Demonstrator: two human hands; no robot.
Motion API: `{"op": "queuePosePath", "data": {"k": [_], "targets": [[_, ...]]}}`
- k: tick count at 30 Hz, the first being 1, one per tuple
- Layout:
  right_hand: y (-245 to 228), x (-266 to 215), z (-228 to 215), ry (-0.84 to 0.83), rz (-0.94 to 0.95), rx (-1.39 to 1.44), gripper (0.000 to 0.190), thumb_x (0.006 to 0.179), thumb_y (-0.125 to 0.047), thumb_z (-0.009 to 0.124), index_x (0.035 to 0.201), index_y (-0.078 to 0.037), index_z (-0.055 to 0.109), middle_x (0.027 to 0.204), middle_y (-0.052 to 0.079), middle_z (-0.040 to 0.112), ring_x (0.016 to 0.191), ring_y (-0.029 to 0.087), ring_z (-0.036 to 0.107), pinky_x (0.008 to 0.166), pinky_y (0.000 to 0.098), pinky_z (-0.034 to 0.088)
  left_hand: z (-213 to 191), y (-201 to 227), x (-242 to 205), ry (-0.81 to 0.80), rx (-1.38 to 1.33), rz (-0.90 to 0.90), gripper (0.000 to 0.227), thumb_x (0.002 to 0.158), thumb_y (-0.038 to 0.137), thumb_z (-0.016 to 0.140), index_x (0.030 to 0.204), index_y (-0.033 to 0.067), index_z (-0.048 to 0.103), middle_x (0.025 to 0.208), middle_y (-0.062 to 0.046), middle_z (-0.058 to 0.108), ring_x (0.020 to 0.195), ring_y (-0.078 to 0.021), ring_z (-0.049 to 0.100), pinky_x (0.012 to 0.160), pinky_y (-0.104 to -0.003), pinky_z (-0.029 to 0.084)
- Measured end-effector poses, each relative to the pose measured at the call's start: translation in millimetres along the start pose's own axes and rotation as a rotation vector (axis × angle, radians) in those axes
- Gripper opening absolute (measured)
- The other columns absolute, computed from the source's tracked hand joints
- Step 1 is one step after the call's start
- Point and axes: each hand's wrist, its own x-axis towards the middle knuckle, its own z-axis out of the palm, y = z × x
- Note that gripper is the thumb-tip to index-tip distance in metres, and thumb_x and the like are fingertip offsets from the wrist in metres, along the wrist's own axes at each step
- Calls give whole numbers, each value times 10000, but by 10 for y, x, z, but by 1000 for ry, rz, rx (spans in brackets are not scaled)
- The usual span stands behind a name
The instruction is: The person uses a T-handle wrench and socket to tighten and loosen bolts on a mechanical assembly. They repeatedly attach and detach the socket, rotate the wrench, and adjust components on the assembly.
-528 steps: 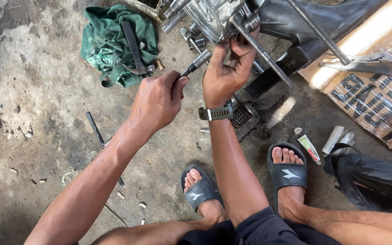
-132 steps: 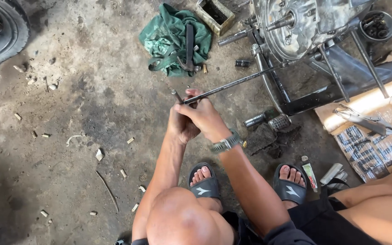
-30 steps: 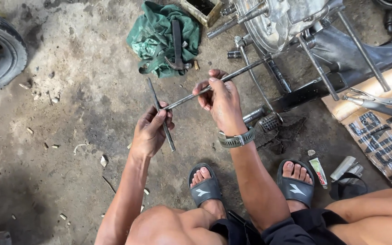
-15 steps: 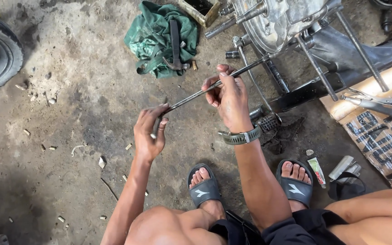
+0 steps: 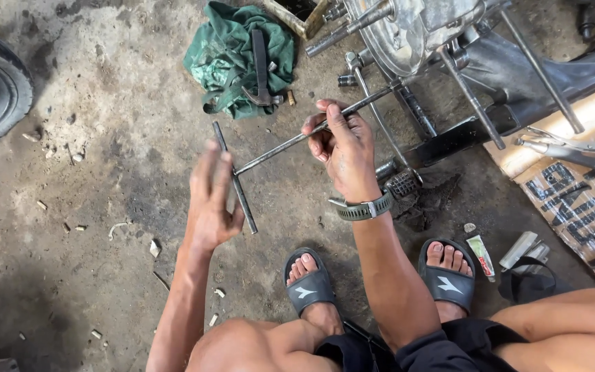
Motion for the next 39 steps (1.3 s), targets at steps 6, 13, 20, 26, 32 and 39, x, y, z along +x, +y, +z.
{"op": "queuePosePath", "data": {"k": [6, 13, 20, 26, 32, 39], "targets": [[16, -41, 7, -4, -18, -3, 188, 1081, -254, 538, 1107, -92, 629, 803, 238, 704, 447, 178, 526, 385, 212, 317, 285, -289, -286, -77, 99, -78, 586, 1060, 469, 418, 1254, 11, 728, 1087, -179, 773, 1043, -401, 733, 912, -484, 586], [33, 97, 12, 33, -31, -39, 205, 1091, -263, 501, 1067, -91, 611, 799, 227, 720, 442, 152, 507, 379, 193, 293, 51, 71, 79, -37, -130, -651, 417, 1048, 365, 591, 1212, 8, 452, 1060, -257, 466, 904, -429, 519, 711, -527, 467], [19, -103, -34, -66, -30, -92, 165, 1087, -241, 536, 1176, -107, 576, 866, 232, 728, 506, 153, 557, 436, 186, 344, 41, 494, 226, -139, -338, -1118, 678, 1081, 490, 426, 605, 104, 717, 506, -78, 634, 503, -187, 537, 577, -343, 454], [76, -46, -73, -75, -41, -107, 110, 1078, -131, 544, 1152, -58, 577, 923, 252, 739, 574, 159, 584, 495, 207, 407, -3, 207, -47, -97, -285, -829, 628, 984, 299, 550, 1404, -159, 456, 1240, -383, 576, 1114, -512, 626, 899, -581, 543], [203, -61, -56, 62, -64, -106, 145, 1053, -190, 590, 1039, -49, 620, 919, 265, 747, 501, 167, 603, 430, 214, 428, 87, 210, -65, -9, 71, -154, 764, 834, -134, 546, 1567, -47, 348, 1467, -286, 325, 1335, -513, 437, 995, -470, 559], [15, -121, 45, 104, -34, -185, 167, 1038, -203, 625, 996, -42, 612, 850, 267, 738, 487, 200, 641, 411, 235, 451, 21, 77, -91, -266, -66, -325, 361, 996, 192, 683, 1340, 88, 709, 1187, -208, 630, 1051, -374, 660, 873, -467, 561]]}}
